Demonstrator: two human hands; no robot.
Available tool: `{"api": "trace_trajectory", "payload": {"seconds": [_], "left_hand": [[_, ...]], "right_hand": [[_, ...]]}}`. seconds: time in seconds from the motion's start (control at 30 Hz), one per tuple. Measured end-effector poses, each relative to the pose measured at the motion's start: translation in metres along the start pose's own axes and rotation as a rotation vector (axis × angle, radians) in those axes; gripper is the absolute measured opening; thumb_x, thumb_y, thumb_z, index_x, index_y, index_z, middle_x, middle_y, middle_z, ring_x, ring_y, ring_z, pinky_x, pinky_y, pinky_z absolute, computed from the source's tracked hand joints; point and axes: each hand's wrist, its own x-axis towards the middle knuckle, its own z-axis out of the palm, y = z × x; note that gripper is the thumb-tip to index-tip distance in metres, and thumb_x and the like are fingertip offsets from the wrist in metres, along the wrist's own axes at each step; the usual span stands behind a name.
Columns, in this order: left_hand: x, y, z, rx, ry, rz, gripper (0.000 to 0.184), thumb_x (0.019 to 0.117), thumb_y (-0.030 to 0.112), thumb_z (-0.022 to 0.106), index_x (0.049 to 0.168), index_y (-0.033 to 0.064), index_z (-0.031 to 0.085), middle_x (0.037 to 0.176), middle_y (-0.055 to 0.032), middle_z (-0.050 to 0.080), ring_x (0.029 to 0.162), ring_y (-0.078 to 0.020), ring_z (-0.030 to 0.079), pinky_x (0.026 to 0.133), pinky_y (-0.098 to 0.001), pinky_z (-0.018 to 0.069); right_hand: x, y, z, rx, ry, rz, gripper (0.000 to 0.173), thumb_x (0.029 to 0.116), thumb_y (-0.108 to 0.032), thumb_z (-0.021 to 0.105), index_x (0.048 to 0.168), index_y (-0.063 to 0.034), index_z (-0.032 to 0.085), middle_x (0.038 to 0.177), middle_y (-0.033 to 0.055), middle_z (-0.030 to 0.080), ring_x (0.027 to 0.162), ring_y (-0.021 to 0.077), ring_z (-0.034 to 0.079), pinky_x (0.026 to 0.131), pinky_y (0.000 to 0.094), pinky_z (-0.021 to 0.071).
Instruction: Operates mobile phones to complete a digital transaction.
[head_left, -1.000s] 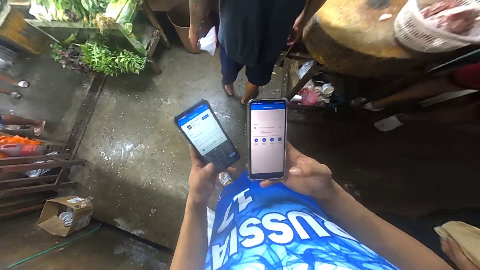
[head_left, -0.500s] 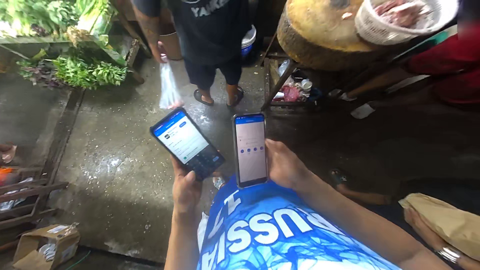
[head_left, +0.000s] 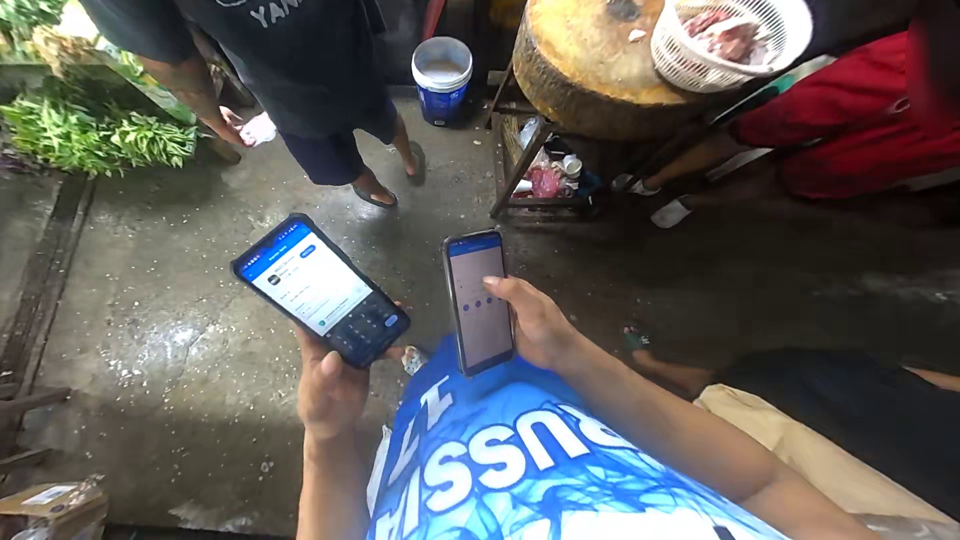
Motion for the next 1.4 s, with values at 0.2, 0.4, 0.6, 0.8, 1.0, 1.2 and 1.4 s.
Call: {"api": "trace_trajectory", "payload": {"seconds": [0.2, 0.4, 0.6, 0.8, 1.0, 1.2, 1.4], "left_hand": [[0.002, -0.002, -0.001, -0.01, 0.014, -0.005, 0.08, 0.0919, 0.039, 0.073, 0.155, 0.0386, 0.025, 0.146, -0.0149, 0.055, 0.12, -0.0393, 0.064, 0.077, -0.0511, 0.0641], [0.007, -0.002, 0.0, -0.026, 0.01, -0.013, 0.078, 0.0917, 0.038, 0.073, 0.155, 0.0374, 0.026, 0.145, -0.016, 0.055, 0.122, -0.0408, 0.063, 0.077, -0.0521, 0.0638], [0.011, -0.001, 0.0, -0.035, 0.019, -0.042, 0.083, 0.0904, 0.036, 0.074, 0.156, 0.0379, 0.024, 0.146, -0.0169, 0.053, 0.122, -0.0416, 0.063, 0.077, -0.0526, 0.0636], [0.017, 0.0, 0.001, 0.004, 0.028, -0.046, 0.083, 0.0905, 0.038, 0.074, 0.156, 0.0371, 0.023, 0.146, -0.0167, 0.054, 0.12, -0.0407, 0.064, 0.075, -0.0521, 0.0643], [0.022, 0.0, 0.004, 0.006, 0.029, -0.061, 0.076, 0.0907, 0.039, 0.074, 0.153, 0.0396, 0.03, 0.144, -0.0144, 0.057, 0.12, -0.0382, 0.065, 0.077, -0.0509, 0.0641], [0.035, -0.004, 0.008, 0.032, 0.024, -0.064, 0.074, 0.0907, 0.037, 0.075, 0.151, 0.0399, 0.033, 0.137, -0.0059, 0.063, 0.114, -0.0258, 0.069, 0.082, -0.0438, 0.0637], [0.045, -0.017, 0.02, 0.106, 0.056, -0.069, 0.085, 0.0857, 0.038, 0.081, 0.152, 0.0385, 0.029, 0.134, 0.001, 0.064, 0.112, -0.0178, 0.069, 0.089, -0.039, 0.0619]], "right_hand": [[0.005, 0.001, -0.001, -0.004, -0.005, -0.007, 0.035, 0.1032, -0.036, 0.05, 0.12, -0.0087, 0.063, 0.102, 0.011, 0.074, 0.093, 0.0181, 0.073, 0.085, 0.0361, 0.0616], [0.01, -0.001, -0.001, -0.015, 0.012, -0.002, 0.035, 0.1031, -0.035, 0.051, 0.122, -0.0085, 0.063, 0.101, 0.0117, 0.074, 0.092, 0.019, 0.073, 0.084, 0.0365, 0.062], [0.015, 0.0, -0.005, -0.015, 0.031, -0.018, 0.046, 0.1039, -0.048, 0.047, 0.122, -0.0094, 0.064, 0.104, 0.0113, 0.073, 0.095, 0.0192, 0.073, 0.085, 0.0379, 0.0616], [0.018, -0.002, -0.009, -0.004, -0.034, -0.036, 0.049, 0.1038, -0.05, 0.043, 0.126, -0.0099, 0.062, 0.106, 0.0117, 0.074, 0.097, 0.02, 0.073, 0.086, 0.0392, 0.0618], [0.016, -0.005, -0.019, 0.24, -0.502, 0.006, 0.063, 0.0925, -0.053, 0.068, 0.142, -0.0189, 0.05, 0.126, 0.0086, 0.068, 0.117, 0.0206, 0.066, 0.102, 0.042, 0.0546], [0.014, -0.004, -0.007, 0.459, -0.9, 0.05, 0.076, 0.0944, -0.039, 0.068, 0.157, -0.0277, 0.027, 0.155, 0.0171, 0.044, 0.136, 0.0438, 0.049, 0.098, 0.063, 0.0534], [0.011, -0.009, 0.005, 0.199, -0.74, -0.111, 0.064, 0.0935, -0.009, 0.065, 0.146, -0.0295, 0.035, 0.131, 0.0069, 0.063, 0.109, 0.0231, 0.069, 0.08, 0.0375, 0.0627]]}}
